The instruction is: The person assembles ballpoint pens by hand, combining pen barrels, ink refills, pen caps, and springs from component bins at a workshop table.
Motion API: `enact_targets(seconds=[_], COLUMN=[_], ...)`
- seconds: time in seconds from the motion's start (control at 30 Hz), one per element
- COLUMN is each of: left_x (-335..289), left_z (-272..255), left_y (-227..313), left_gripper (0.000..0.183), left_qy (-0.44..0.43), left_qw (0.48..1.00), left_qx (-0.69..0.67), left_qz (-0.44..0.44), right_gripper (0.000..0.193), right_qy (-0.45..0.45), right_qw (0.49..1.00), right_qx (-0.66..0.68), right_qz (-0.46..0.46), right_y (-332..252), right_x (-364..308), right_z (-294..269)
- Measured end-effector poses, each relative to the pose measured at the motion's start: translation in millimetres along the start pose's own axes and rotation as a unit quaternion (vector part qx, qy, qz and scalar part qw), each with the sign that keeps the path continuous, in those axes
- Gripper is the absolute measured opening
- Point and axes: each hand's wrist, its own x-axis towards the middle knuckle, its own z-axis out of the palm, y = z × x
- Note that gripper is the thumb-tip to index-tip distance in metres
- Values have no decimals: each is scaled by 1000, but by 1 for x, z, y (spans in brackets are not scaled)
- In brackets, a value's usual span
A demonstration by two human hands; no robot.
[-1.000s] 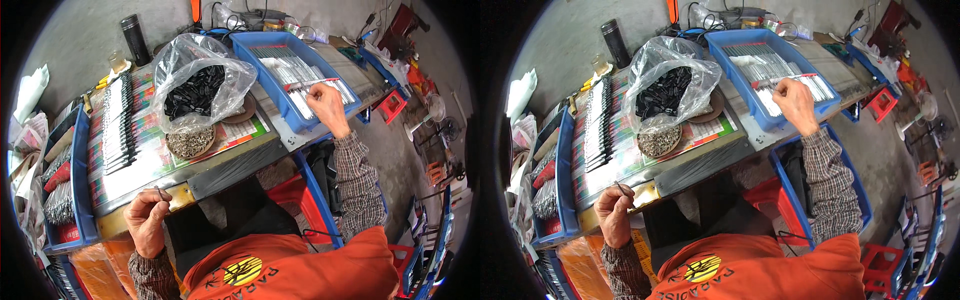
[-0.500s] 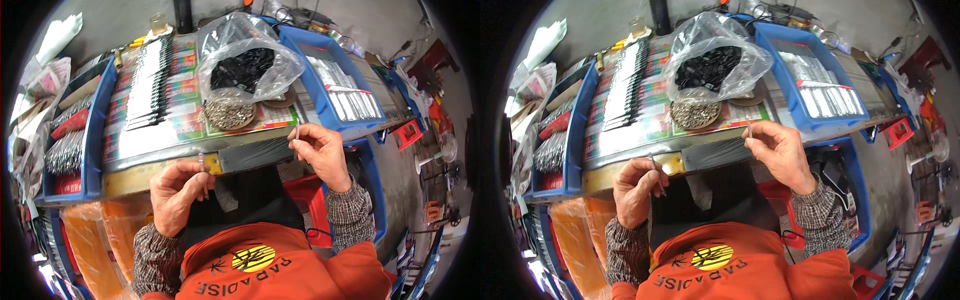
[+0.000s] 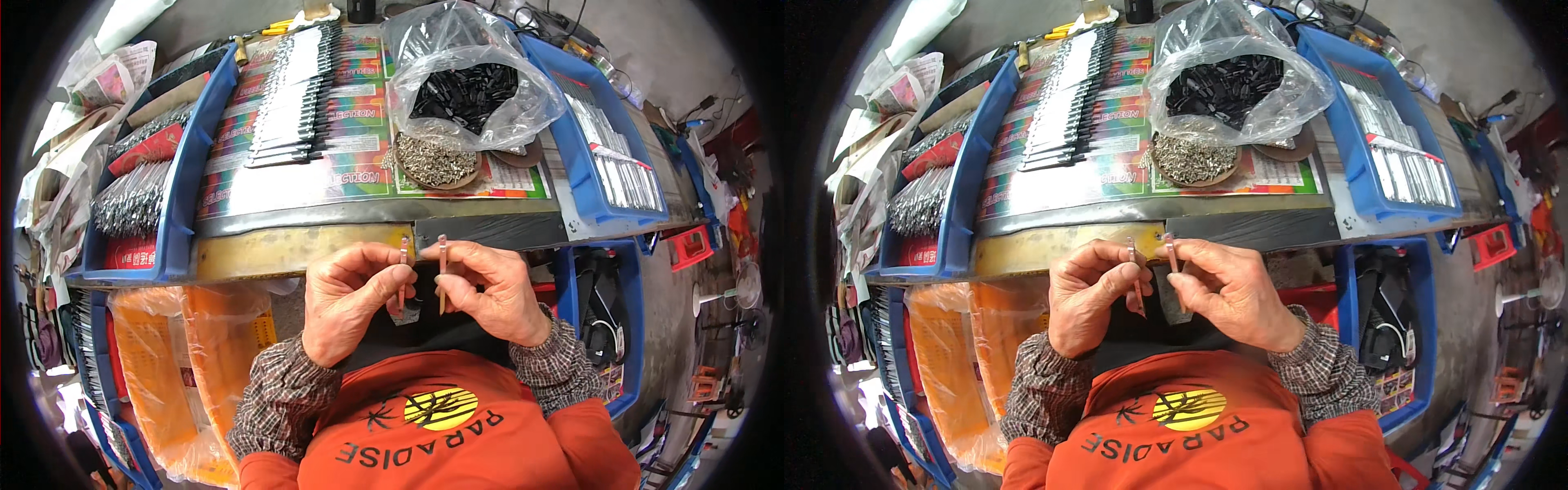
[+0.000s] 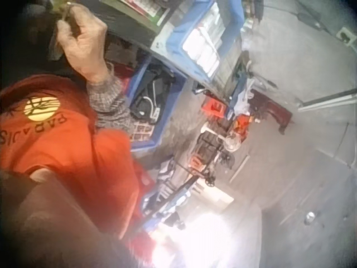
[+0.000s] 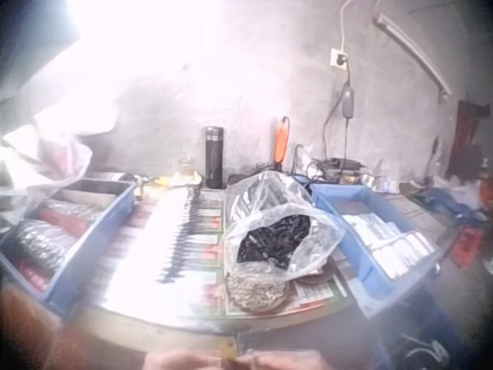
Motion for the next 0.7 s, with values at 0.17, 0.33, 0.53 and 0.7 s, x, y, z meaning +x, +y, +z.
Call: enact_targets(seconds=[0.17,0.33,0.53,0.7], left_x=[-2,-2,-3,-3], left_z=[-4,-6,-4,-3], left_y=[-9,-13,-13,-15], left_gripper=[14,14,13,13], left_qy=[-16,-3,-5,-7], left_qw=[999,1000,1000,1000], left_qx=[-17,-13,-14,-18], left_qz=[22,24,19,25], right_gripper=[43,44,43,44], right_qy=[-4,-1,-5,-16], right_qw=[999,999,999,999], right_qx=[34,2,26,34], right_qz=[-16,-44,-39,-27], right_y=[8,8,7,7], right_x=[0,2,1,1], right_z=[16,22,24,24])
